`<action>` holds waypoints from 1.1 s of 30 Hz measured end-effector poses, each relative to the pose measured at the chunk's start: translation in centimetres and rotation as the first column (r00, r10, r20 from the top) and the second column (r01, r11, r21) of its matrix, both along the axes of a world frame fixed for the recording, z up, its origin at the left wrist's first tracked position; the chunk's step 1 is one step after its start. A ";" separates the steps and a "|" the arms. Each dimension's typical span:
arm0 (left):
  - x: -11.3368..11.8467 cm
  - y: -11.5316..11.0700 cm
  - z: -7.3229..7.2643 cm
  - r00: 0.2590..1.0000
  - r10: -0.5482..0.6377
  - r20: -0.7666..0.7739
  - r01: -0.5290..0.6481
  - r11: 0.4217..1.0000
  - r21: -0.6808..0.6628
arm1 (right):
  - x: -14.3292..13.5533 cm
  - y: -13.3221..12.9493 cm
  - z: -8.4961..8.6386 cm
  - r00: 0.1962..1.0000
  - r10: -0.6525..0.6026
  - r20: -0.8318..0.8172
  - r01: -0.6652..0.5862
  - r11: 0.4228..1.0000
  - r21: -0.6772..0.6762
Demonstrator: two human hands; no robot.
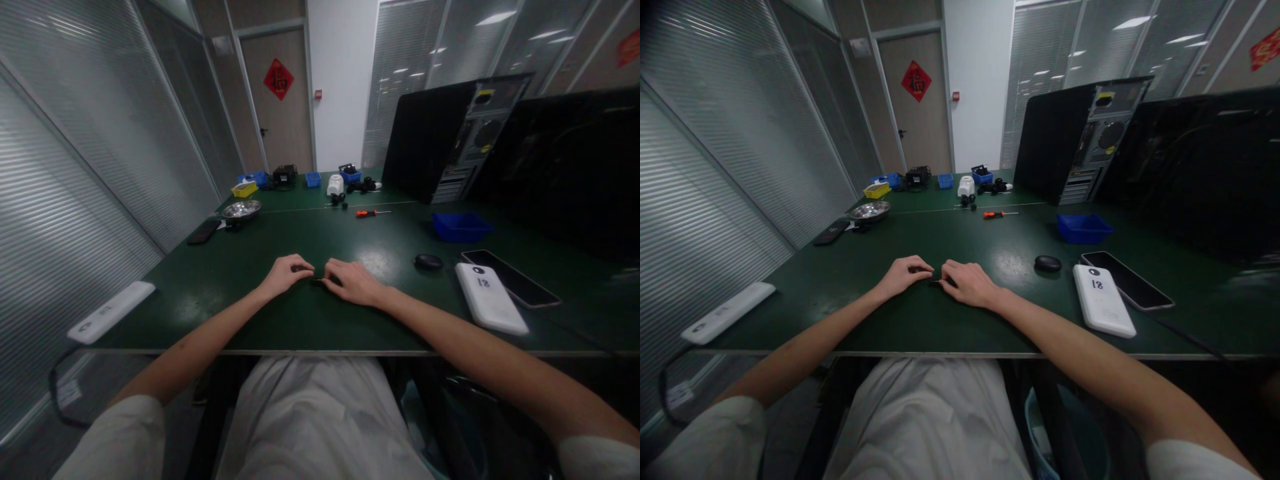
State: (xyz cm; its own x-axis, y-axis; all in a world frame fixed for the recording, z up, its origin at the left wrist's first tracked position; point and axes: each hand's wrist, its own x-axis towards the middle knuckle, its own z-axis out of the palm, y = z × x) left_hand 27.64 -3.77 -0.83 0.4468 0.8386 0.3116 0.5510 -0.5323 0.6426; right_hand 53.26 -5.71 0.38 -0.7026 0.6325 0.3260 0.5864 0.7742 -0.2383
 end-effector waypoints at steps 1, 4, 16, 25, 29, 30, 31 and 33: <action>-0.1 0.3 -0.1 1.000 -0.003 -0.029 0.004 1.000 0.015 | 0.0 0.0 0.0 1.000 0.000 -0.003 0.000 1.000 -0.001; -0.2 0.4 -0.1 0.996 -0.019 -0.086 0.022 0.999 0.036 | 0.1 0.1 0.0 1.000 0.007 -0.030 -0.008 1.000 -0.008; 0.7 -2.3 1.4 0.974 -0.166 -0.152 0.186 0.974 0.130 | 0.7 0.6 0.4 0.984 -0.070 -0.163 0.054 0.994 -0.099; -0.7 -1.4 1.7 0.965 -0.172 -0.200 0.192 0.977 0.087 | 0.7 0.9 0.0 0.979 -0.109 -0.175 0.093 0.991 -0.095; -3.2 -0.1 1.8 0.968 -0.132 -0.212 0.146 0.988 0.050 | 0.8 1.0 0.1 0.981 -0.103 -0.165 0.087 0.991 -0.103; -4.6 0.6 1.8 0.975 -0.083 -0.205 0.092 0.995 0.036 | 0.8 1.0 0.1 0.981 -0.103 -0.164 0.087 0.991 -0.105; -6.3 1.3 1.8 0.979 -0.011 -0.201 0.017 0.999 0.027 | 0.8 1.0 0.1 0.981 -0.104 -0.165 0.087 0.991 -0.106; -10.7 2.6 1.7 0.960 0.184 -0.212 -0.178 0.983 0.044 | 0.8 1.0 0.0 0.980 -0.104 -0.167 0.086 0.990 -0.110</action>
